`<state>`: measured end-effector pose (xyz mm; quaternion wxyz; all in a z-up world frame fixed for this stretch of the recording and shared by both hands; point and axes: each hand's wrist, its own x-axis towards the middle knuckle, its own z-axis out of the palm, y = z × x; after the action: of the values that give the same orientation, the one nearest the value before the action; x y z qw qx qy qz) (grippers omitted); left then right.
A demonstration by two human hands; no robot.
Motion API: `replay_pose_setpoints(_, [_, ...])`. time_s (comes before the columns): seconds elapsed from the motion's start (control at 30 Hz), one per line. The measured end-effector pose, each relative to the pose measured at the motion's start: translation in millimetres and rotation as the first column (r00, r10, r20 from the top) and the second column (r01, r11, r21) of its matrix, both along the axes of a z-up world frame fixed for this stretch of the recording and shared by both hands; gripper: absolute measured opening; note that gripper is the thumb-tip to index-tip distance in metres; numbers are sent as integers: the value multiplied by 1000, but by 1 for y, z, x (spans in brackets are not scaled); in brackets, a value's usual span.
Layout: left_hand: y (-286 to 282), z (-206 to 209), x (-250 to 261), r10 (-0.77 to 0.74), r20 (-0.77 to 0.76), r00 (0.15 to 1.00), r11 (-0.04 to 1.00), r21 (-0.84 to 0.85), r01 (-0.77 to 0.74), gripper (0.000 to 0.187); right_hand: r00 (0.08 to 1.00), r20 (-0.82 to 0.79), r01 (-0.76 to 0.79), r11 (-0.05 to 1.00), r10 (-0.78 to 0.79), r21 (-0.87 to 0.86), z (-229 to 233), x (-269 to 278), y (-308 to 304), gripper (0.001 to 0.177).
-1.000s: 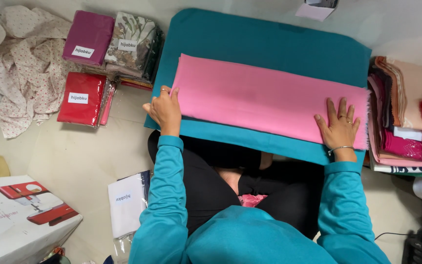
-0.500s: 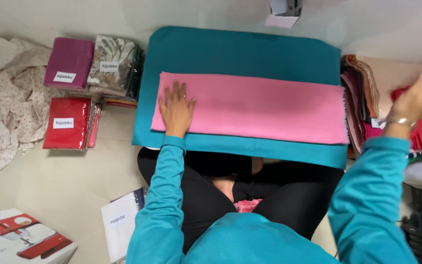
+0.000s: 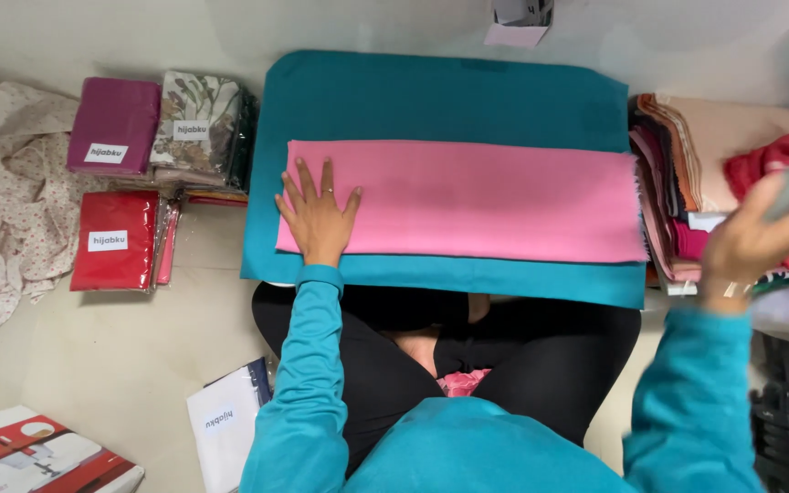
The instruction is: Clean a pink piece of fabric using a lint roller and then fold it.
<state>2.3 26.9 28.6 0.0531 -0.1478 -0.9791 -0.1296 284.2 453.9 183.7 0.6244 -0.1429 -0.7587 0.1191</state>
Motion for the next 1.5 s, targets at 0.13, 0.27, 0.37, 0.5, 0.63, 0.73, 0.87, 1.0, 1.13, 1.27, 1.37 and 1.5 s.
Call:
replay_pose_setpoints(0.13, [0,0,0,-4,-20,1000,1000,-11,3,80,717,696,46,997,12,-65,-61,71,-57,54])
replay_pose_setpoints(0.27, [-6,-2,-3,7,25,1000,1000,26,-8,75,538,842,146,988,-29,-59,-93,68,-90,53])
replay_pose_setpoints(0.37, [-16,3,-3,-14,59,998,1000,29,12,74,552,828,158,987,-100,14,-121,30,-61,52])
replay_pose_setpoints(0.5, [-19,-3,-3,-13,32,999,1000,19,12,73,543,839,127,991,-30,-47,-116,-14,-42,56])
replay_pose_setpoints(0.63, [-20,2,-2,13,17,1000,1000,24,-13,73,514,857,146,982,25,-116,-106,17,-61,56])
replay_pose_setpoints(0.73, [-18,2,-1,16,18,1000,999,30,-17,72,493,868,169,973,56,-159,-86,71,-93,56])
replay_pose_setpoints(0.87, [-17,3,0,17,12,1000,999,27,-17,73,425,905,229,964,26,-135,-82,127,-106,60])
replay_pose_setpoints(1.0, [-17,-5,-2,23,3,1000,1000,15,-23,73,454,888,156,975,73,-160,-88,95,-78,57])
replay_pose_setpoints(1.13, [-18,-7,-2,28,-24,999,999,33,-27,72,514,850,56,984,117,-169,-95,26,-43,55])
replay_pose_setpoints(1.27, [-20,-1,-2,5,29,1000,999,38,-6,74,538,825,-52,984,172,-172,-111,5,-11,56])
replay_pose_setpoints(1.37, [-32,6,-8,-73,118,990,995,81,64,78,490,824,28,940,284,-341,-63,23,-31,57])
replay_pose_setpoints(1.5, [-35,6,-4,-92,66,994,993,74,87,74,392,893,27,968,220,-250,-71,41,-53,58])
